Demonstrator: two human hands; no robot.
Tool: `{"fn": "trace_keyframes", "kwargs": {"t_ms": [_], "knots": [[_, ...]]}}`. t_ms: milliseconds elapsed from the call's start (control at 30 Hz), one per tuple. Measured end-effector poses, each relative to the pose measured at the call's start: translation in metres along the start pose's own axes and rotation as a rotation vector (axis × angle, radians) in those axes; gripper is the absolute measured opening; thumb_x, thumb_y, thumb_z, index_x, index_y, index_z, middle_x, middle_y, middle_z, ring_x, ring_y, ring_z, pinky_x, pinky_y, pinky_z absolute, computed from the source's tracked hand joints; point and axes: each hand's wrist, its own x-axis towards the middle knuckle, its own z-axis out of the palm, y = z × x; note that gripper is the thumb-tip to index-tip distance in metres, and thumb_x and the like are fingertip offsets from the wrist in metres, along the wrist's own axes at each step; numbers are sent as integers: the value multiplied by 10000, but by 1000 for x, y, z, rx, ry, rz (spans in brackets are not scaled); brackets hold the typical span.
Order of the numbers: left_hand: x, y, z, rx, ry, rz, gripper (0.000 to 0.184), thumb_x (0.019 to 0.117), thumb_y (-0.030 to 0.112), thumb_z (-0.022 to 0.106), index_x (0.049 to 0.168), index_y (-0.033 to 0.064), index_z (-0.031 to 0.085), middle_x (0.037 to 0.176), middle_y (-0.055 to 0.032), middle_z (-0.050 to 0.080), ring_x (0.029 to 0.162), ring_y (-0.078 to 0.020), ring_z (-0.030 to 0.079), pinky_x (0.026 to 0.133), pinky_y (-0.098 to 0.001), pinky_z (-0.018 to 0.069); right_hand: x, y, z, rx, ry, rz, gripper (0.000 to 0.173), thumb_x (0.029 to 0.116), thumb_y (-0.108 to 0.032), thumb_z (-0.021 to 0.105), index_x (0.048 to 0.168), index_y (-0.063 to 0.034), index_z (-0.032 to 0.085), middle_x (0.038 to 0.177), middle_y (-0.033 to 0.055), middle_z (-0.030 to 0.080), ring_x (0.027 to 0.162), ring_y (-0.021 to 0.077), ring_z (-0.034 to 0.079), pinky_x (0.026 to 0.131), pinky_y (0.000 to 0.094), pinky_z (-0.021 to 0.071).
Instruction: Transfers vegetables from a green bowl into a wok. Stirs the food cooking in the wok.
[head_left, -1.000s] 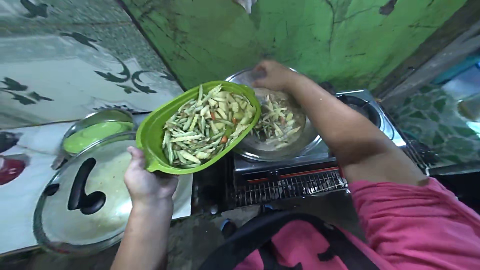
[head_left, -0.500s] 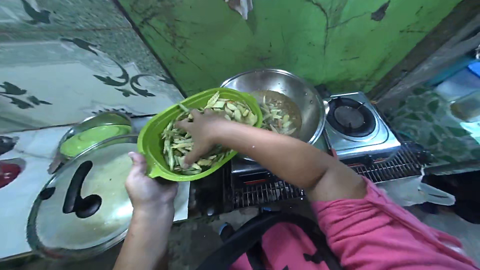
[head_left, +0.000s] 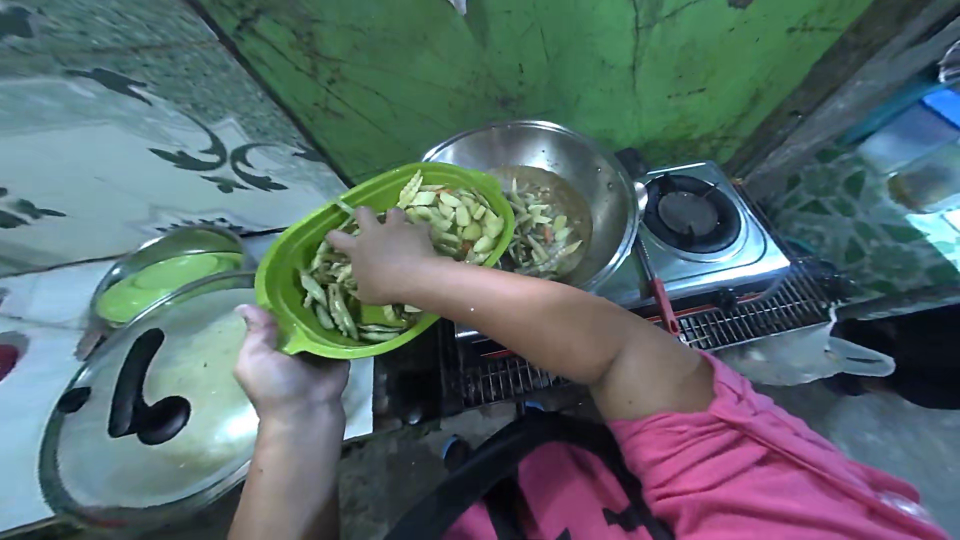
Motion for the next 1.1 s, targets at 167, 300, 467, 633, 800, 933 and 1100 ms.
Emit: {"fn": "trace_keyframes", "kwargs": {"t_ms": [167, 300, 467, 633, 800, 933, 1100], "knots": [[1, -2, 6, 10, -31, -14, 609, 1104, 484, 88, 1395, 177, 526, 1308, -49, 662, 1206, -210, 644, 996, -506, 546, 1, 17, -11, -77, -32, -28, 650, 881, -172, 755, 1470, -368, 563, 1564, 166, 411, 1326, 473, 462, 873, 680, 506], [3, -4, 13, -52, -21, -59, 640, 1095, 527, 82, 1374, 185, 545, 1291, -56, 671, 1194, -224, 651, 976, -521, 554, 0, 35, -33, -156, -56, -116, 597, 874, -102, 750, 1422, -303, 621, 1563, 161, 437, 1327, 450, 495, 855, 634, 555], [9, -5, 16, -75, -47, -67, 624, 1104, 508, 111, 1383, 159, 546, 1317, -76, 662, 1219, -241, 641, 1000, -526, 543, 8, 76, -74, -4, -48, -169, 402, 869, -91, 739, 1268, -112, 699, 1292, 155, 656, 1168, 324, 645, 956, 587, 535], [12, -2, 9, -67, -24, -72, 611, 1103, 524, 144, 1389, 165, 547, 1304, -82, 669, 1199, -242, 653, 983, -522, 556, -5, 124, -127, 407, 86, 5, 388, 853, -14, 695, 1232, -90, 657, 1107, 90, 691, 909, 182, 674, 772, 416, 591], [9, 5, 0, -60, 15, -56, 609, 1101, 531, 143, 1380, 180, 555, 1287, -75, 678, 1180, -243, 664, 958, -527, 568, -11, 197, -129, 252, 104, 263, 390, 871, -102, 740, 1251, -99, 655, 1132, 175, 684, 943, 319, 688, 794, 581, 580], [7, 11, -1, -71, 16, -26, 618, 1100, 534, 142, 1374, 172, 561, 1281, -75, 681, 1176, -240, 667, 955, -517, 572, -11, 201, -118, 58, -39, 290, 689, 862, -376, 840, 1416, -54, 587, 1338, 258, 620, 1256, 437, 581, 1055, 687, 428], [3, 11, 7, -84, 14, -4, 634, 1098, 539, 123, 1389, 170, 548, 1306, -74, 669, 1199, -240, 654, 972, -525, 560, -2, 115, -111, 12, 123, 96, 518, 992, -522, 626, 1141, -38, 732, 1116, 190, 715, 1075, 352, 683, 947, 620, 525]]}}
